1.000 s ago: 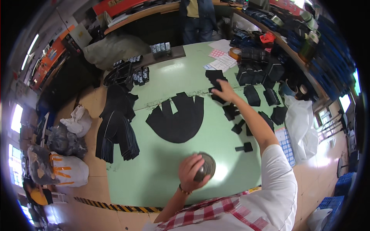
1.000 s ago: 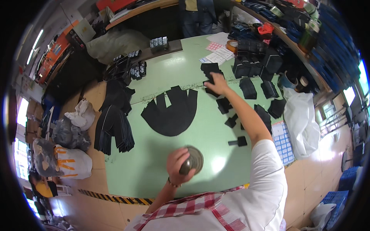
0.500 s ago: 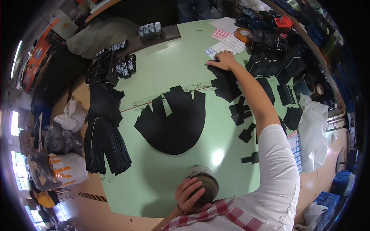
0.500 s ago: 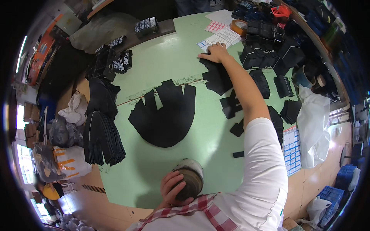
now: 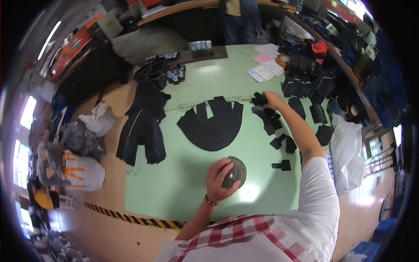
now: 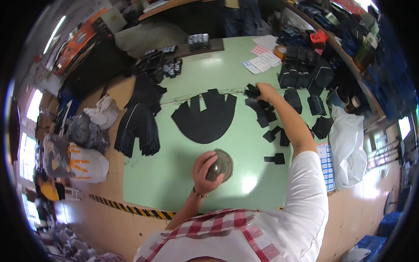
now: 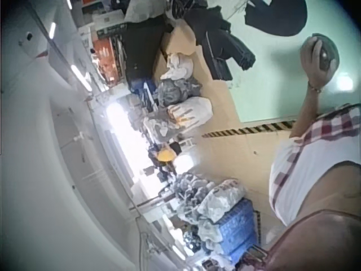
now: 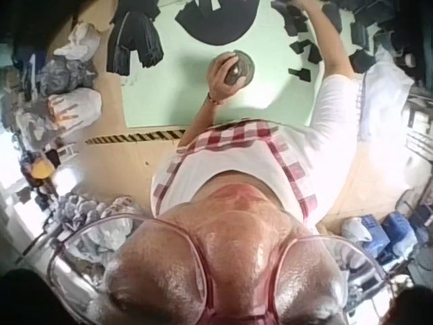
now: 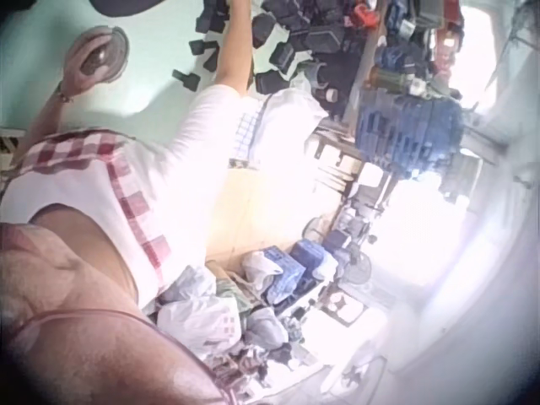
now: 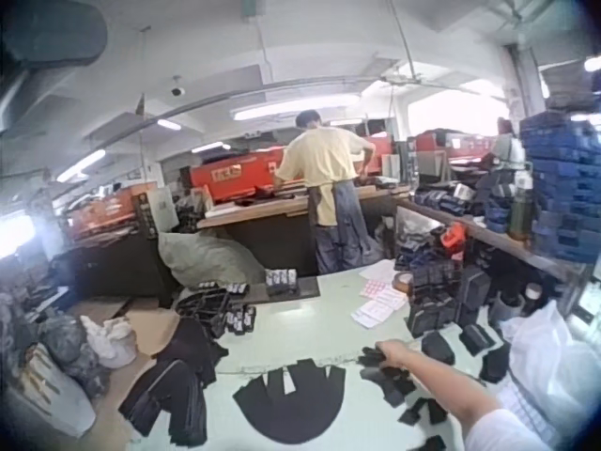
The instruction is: The person handles small shoe pieces by hand, then takes curved shoe components and shapes each piece over a rounded mold on the workbench.
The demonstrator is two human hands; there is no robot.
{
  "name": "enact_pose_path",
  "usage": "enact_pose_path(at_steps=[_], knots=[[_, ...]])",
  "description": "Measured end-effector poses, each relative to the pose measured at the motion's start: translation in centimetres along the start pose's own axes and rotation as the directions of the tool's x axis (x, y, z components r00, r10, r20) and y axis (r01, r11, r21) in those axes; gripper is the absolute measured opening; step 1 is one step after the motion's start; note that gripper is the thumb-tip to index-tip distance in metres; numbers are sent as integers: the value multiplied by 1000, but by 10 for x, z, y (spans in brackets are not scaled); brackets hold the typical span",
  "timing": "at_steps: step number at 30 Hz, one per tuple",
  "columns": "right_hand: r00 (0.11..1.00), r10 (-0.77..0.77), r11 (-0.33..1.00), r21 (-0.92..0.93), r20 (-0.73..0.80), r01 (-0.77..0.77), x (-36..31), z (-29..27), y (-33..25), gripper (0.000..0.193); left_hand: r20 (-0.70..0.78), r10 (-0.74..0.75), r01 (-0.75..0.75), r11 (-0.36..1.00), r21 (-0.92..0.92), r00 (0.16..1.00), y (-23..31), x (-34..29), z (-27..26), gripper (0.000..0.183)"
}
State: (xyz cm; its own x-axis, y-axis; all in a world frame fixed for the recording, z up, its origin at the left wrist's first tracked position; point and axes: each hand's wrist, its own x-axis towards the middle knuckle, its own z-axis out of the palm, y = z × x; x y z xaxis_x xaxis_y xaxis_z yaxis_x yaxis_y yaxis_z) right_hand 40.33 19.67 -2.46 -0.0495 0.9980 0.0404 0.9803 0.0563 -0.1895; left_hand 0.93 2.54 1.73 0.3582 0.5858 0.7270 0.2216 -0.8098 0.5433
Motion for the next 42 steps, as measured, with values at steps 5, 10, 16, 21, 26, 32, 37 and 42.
enact_pose_path(at_steps=[5,10,16,21,26,32,37,42], knots=[[907,153,965,259,-393,-51,-60,-23,-60,40,-81,7,1,995,97,997,-4,-5,-16,42],[929,338,-68,988,152,-137,-136,-49,-162,53,-186,-30,78,964,254,982,-21,-15,-51,34],[915,231,-433,877,329,-206,-225,-24,-205,43,-243,7,93,912,398,970,2,-22,-48,53],[912,226,-466,860,341,-206,-271,-11,-230,47,188,-480,508,724,-467,857,37,-70,-5,53],[909,235,-494,847,346,-194,-286,5,-246,38,715,-491,692,-273,-668,497,27,-87,12,45],[869,280,-529,821,409,-216,-287,24,-250,32,666,-568,684,-231,-692,483,38,-87,17,37],[867,292,-455,856,404,-246,-286,28,-259,25,508,-675,750,102,-654,535,17,-115,22,25],[876,378,-97,954,299,-284,-285,34,-266,20,136,-678,673,645,-361,723,16,-112,20,17]])
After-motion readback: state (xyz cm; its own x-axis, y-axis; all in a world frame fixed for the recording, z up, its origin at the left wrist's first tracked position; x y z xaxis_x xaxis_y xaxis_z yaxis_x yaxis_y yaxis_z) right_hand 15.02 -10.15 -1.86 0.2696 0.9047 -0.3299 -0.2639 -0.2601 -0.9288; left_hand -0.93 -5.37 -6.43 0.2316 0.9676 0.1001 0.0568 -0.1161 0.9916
